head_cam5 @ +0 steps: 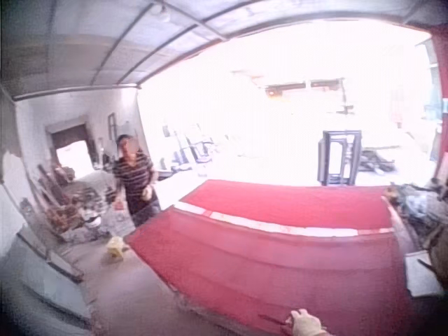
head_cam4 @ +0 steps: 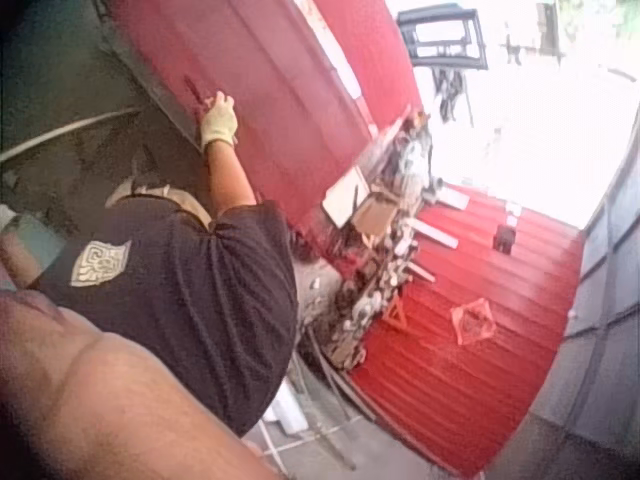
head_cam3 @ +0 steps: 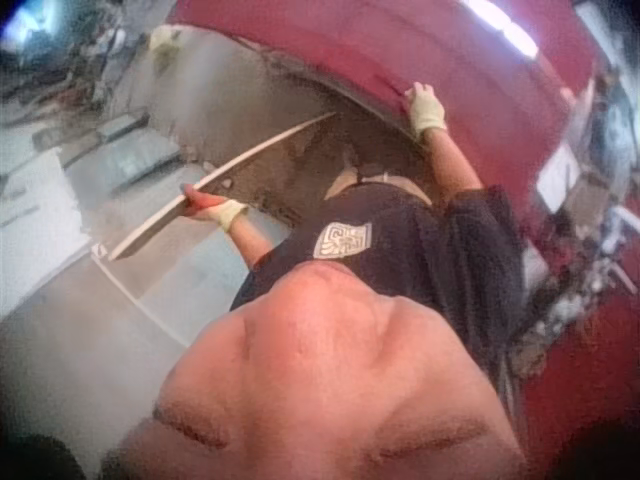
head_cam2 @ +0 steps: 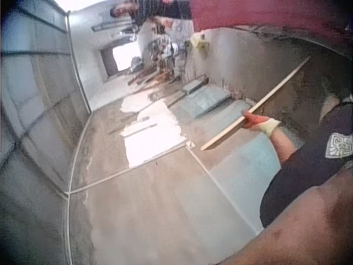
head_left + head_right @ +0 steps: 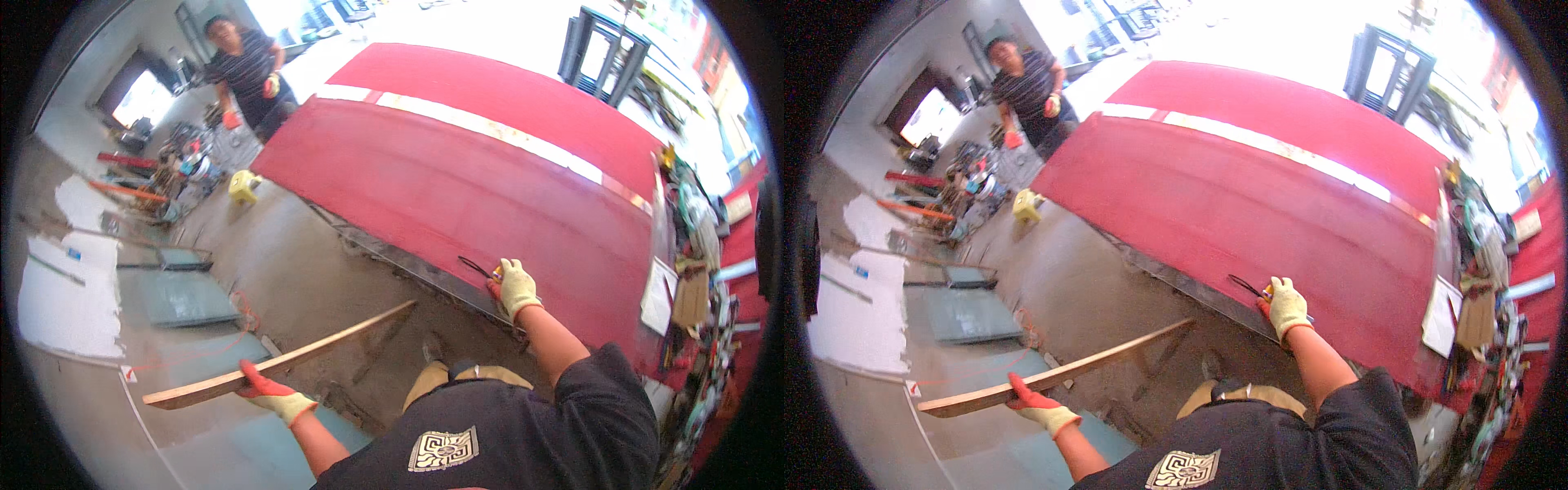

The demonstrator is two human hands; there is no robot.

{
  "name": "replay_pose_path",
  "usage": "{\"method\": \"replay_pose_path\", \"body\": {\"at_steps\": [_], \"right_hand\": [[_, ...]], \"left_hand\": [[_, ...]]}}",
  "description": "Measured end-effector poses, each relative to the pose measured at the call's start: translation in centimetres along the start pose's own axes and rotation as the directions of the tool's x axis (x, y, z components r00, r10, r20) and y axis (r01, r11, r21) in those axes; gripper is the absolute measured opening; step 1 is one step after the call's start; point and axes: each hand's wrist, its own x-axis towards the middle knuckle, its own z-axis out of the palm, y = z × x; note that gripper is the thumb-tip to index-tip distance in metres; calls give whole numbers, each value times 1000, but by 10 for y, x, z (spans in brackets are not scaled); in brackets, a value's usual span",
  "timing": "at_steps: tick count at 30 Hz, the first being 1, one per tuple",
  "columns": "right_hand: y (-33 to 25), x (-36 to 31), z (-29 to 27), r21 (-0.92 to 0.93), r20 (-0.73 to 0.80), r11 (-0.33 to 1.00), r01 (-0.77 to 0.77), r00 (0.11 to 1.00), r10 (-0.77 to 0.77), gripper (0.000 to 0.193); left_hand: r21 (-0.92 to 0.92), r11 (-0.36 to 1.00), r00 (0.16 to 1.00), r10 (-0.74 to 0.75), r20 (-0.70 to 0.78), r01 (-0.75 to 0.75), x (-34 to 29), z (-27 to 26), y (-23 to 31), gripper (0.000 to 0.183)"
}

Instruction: The person uses a measuring tape to measure the dimensions of a large red surface and a wooden frame, then marks measurements on a piece of paper and on the wood using a pen.

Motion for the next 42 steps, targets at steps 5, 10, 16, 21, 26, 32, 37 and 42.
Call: {"method": "replay_pose_path", "body": {"at_steps": [5, 10, 16, 21, 26, 32, 37, 42], "right_hand": [[112, -53, -12, 47, -145, 997, -56, 987, 62, 69], [208, -122, -36, 45, -125, 989, -141, 981, 145, 58], [277, -206, -64, 190, -225, 931, -310, 910, 349, 54], [351, -231, -77, 303, -338, 822, -481, 752, 565, 60], [403, -240, -93, 327, -326, 683, -654, 600, 731, 71], [440, -235, -74, 433, -413, 763, -480, 647, 641, 56], [400, -218, -49, 333, -397, 793, -510, 687, 609, 68], [373, -185, -30, 249, -365, 866, -434, 786, 499, 70]], "left_hand": [[-5, 997, 993, 76, 92, -75, -54, 19, 64, 85], [80, 985, 981, 144, 132, -155, -79, 10, 81, 80], [478, 822, 951, 256, 175, -309, -76, -7, 43, 78], [444, 839, 946, 233, 227, -313, -59, -32, -39, 81], [563, 795, 951, 51, 306, -224, -117, -68, -48, 68], [9, 998, 888, -58, 457, 61, -159, -64, -54, 72], [94, 995, 932, -19, 363, -17, -172, -53, -26, 70], [146, 984, 959, 59, 278, -103, -156, -70, -29, 60]]}}
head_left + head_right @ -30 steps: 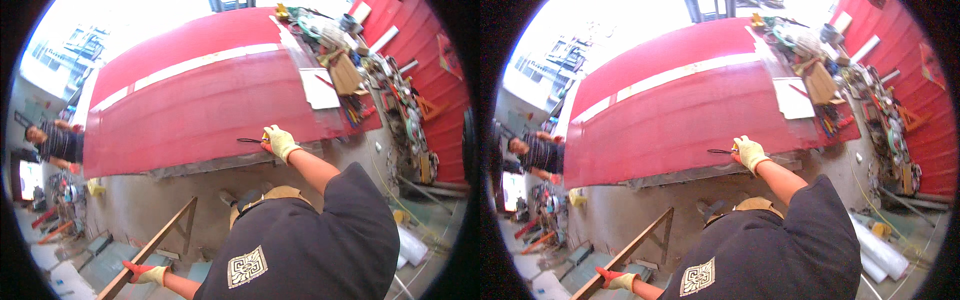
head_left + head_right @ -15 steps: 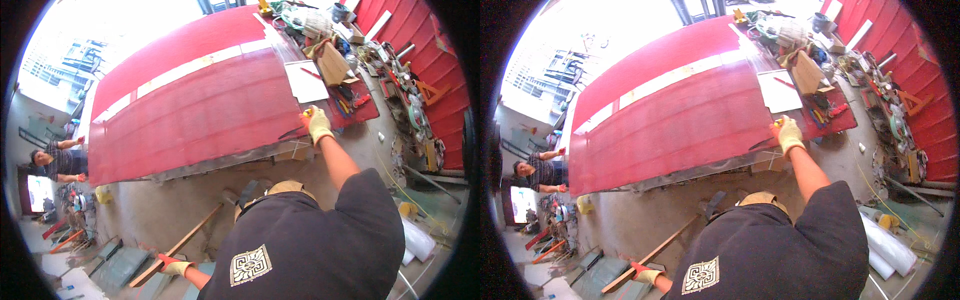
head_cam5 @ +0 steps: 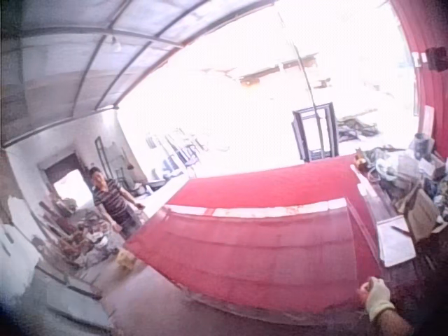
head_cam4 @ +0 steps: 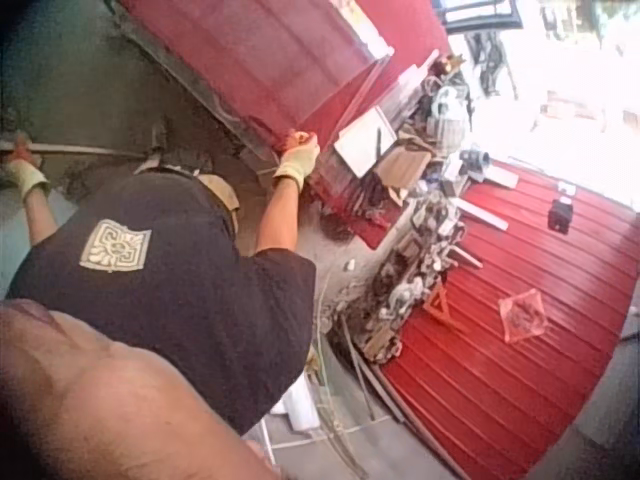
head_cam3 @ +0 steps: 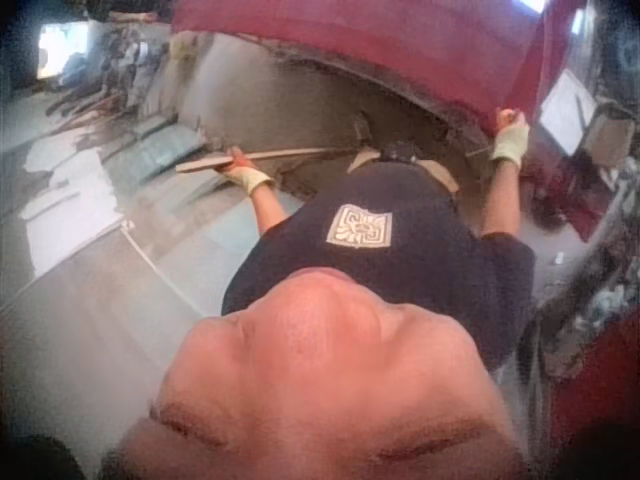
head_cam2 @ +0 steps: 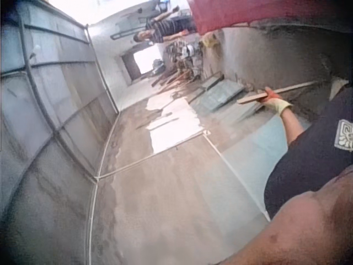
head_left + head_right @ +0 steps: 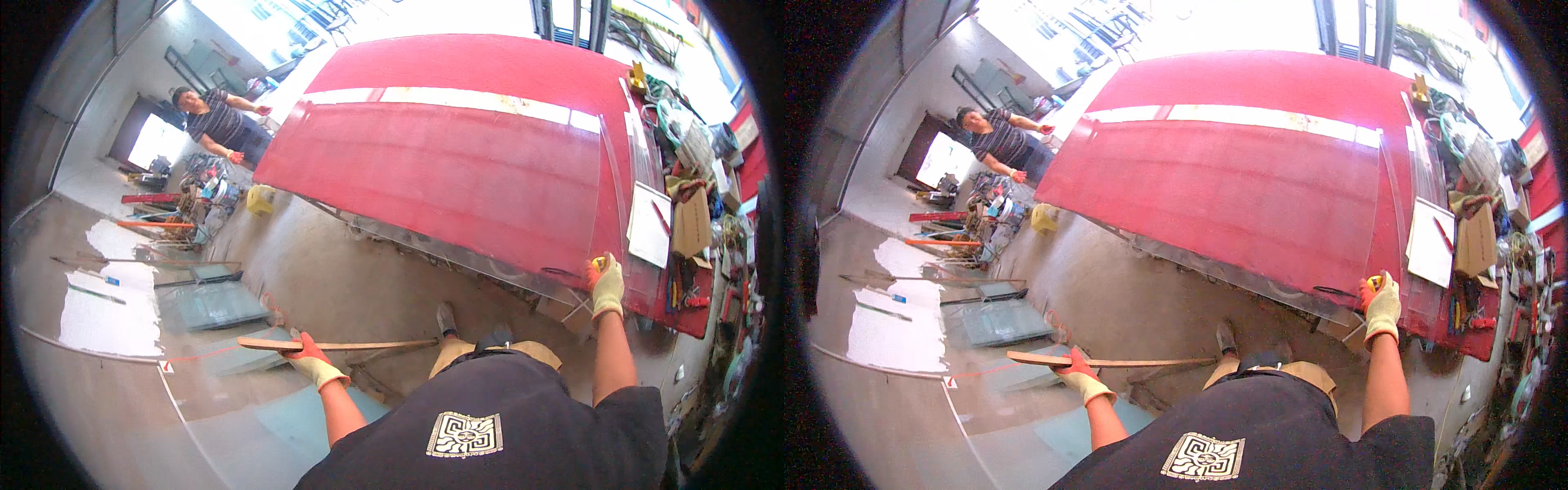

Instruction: The person uses a measuring tape to measure the dimensions of a large red surface and a wooden frame, then marks measurements on a piece of paper and on the wood using a pen.

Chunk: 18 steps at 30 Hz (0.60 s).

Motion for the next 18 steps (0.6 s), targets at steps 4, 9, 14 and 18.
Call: {"method": "replay_pose_path", "body": {"at_steps": [4, 9, 14, 18], "right_hand": [[-39, -12, 5, 37, 73, 999, 27, 997, -30, 70], [-44, 1, 18, 84, 82, 996, 26, 996, -32, 72], [-106, 16, -5, -113, 259, 993, 39, 966, -9, 80], [-97, 41, 3, -182, 322, 982, 38, 946, 23, 80]], "left_hand": [[-58, 998, 1000, -15, 6, 15, 9, -12, 0, 62], [-136, 991, 1000, -6, 5, 6, 19, -1, -2, 63], [-96, 994, 998, -58, 30, 60, 7, -12, 13, 76], [55, 995, 994, -82, 73, 78, -13, 2, 27, 87]]}}
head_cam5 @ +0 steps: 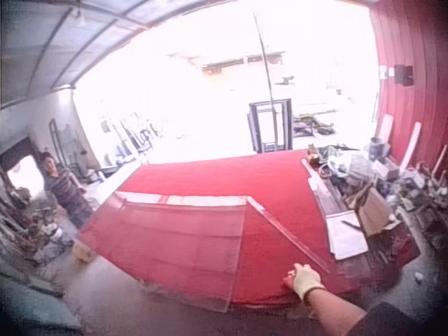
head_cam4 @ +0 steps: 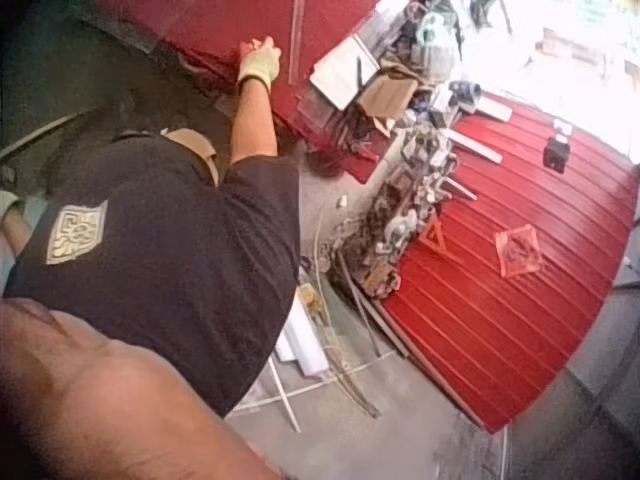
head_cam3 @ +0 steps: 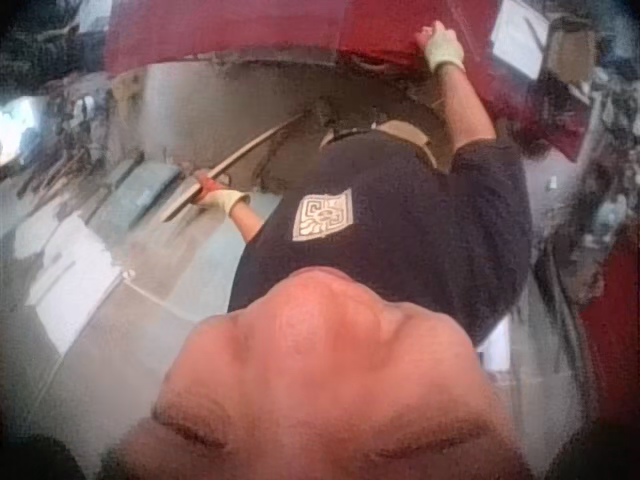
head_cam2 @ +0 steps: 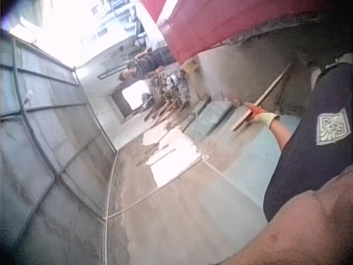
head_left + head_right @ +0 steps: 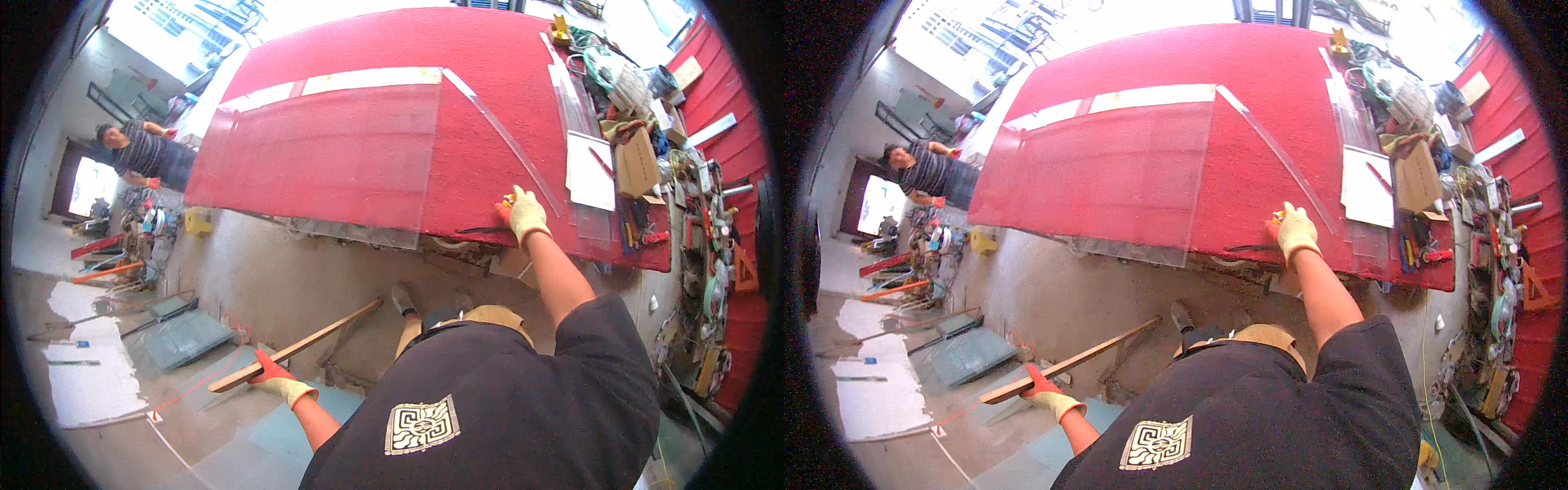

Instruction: The person uses a measuring tape to measure the dimensions of a large red surface and a wooden frame, then marks measurements on a piece of paper and on the wood using a pen.

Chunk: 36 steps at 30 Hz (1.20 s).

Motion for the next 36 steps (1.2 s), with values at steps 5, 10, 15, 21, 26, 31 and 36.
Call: {"method": "replay_pose_path", "body": {"at_steps": [5, 10, 15, 21, 26, 31, 36], "right_hand": [[-12, 13, -26, 12, -71, 996, -91, 993, 92, 88], [17, 41, -47, -75, -82, 955, -286, 957, 280, 70], [39, 42, -68, -83, 5, 928, -362, 931, 364, 66], [54, 53, -34, 59, -117, 843, -534, 835, 537, 73], [58, 40, -42, 26, -18, 840, -543, 839, 543, 77], [45, 45, -41, -140, 56, 859, -492, 863, 503, 73], [105, 65, -3, -96, 5, 796, -597, 800, 600, 71]], "left_hand": [[25, 999, 998, 47, 48, -48, -2, 4, -8, 85], [20, 998, 983, 51, 176, -55, -6, 7, -23, 83], [21, 999, 986, 34, 165, -38, -26, 19, -14, 83], [92, 993, 973, 56, 224, -79, -42, 20, -36, 83], [122, 992, 982, 13, 186, -37, -70, 25, -18, 77], [89, 996, 985, -16, 173, 1, -40, 0, -74, 72], [73, 997, 986, -25, 165, 13, -68, 16, -42, 73]]}}
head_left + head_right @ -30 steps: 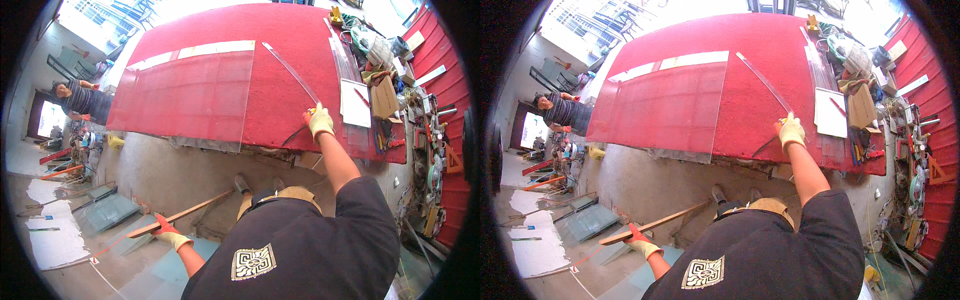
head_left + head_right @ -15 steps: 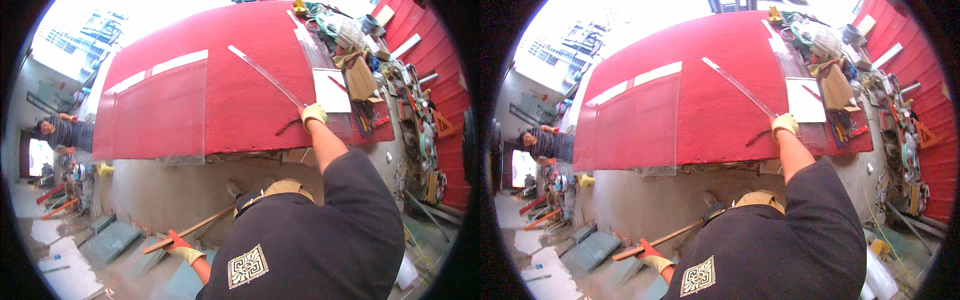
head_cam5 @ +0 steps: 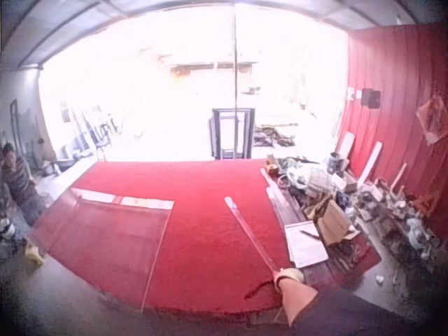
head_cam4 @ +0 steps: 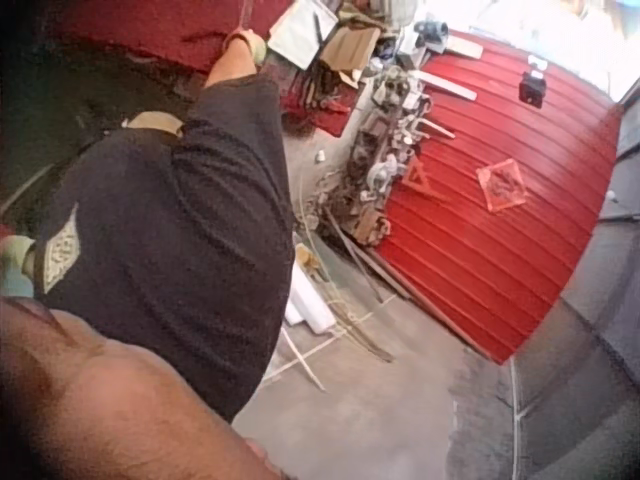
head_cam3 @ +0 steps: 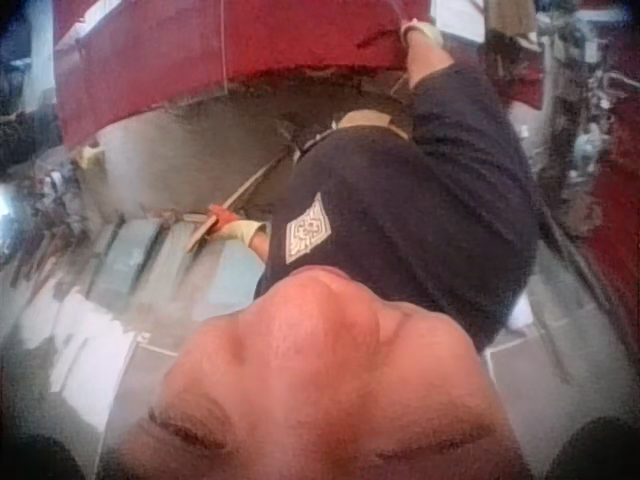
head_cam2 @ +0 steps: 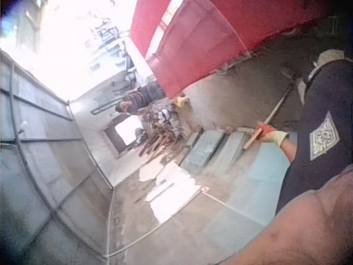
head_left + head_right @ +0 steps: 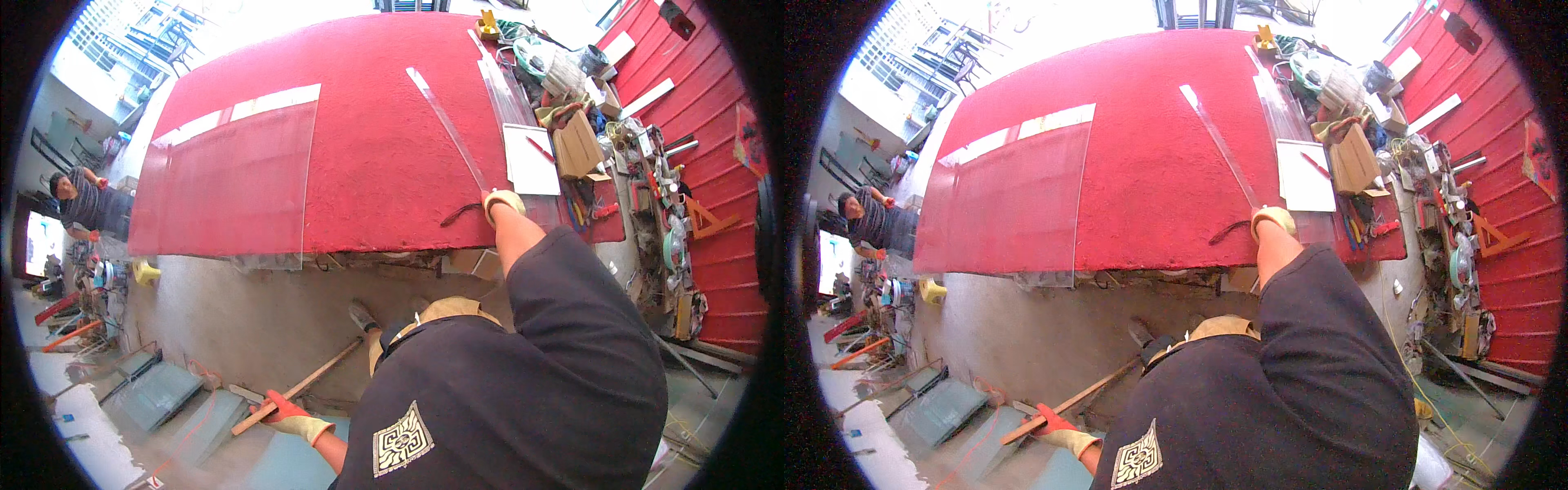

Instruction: The person uses a measuring tape to measure the dimensions of a large red surface and a wooden frame, then marks measurements on a piece of paper and on the wood using a pen.

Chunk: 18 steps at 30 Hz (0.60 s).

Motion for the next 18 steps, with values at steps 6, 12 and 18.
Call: {"method": "replay_pose_path", "body": {"at_steps": [6, 12, 18], "right_hand": [[-24, -56, -5, 121, 179, 982, -141, 977, 119, 79], [48, 113, 25, 23, 239, 999, -39, 970, 32, 83], [-29, -101, -63, 110, 112, 950, 291, 946, -303, 82]], "left_hand": [[24, 1000, 999, 6, -42, -5, 11, -9, 14, 76], [-32, 999, 999, -17, 40, 19, 14, 20, -5, 77], [24, 999, 999, 39, -9, -39, 20, 0, 18, 76]]}}
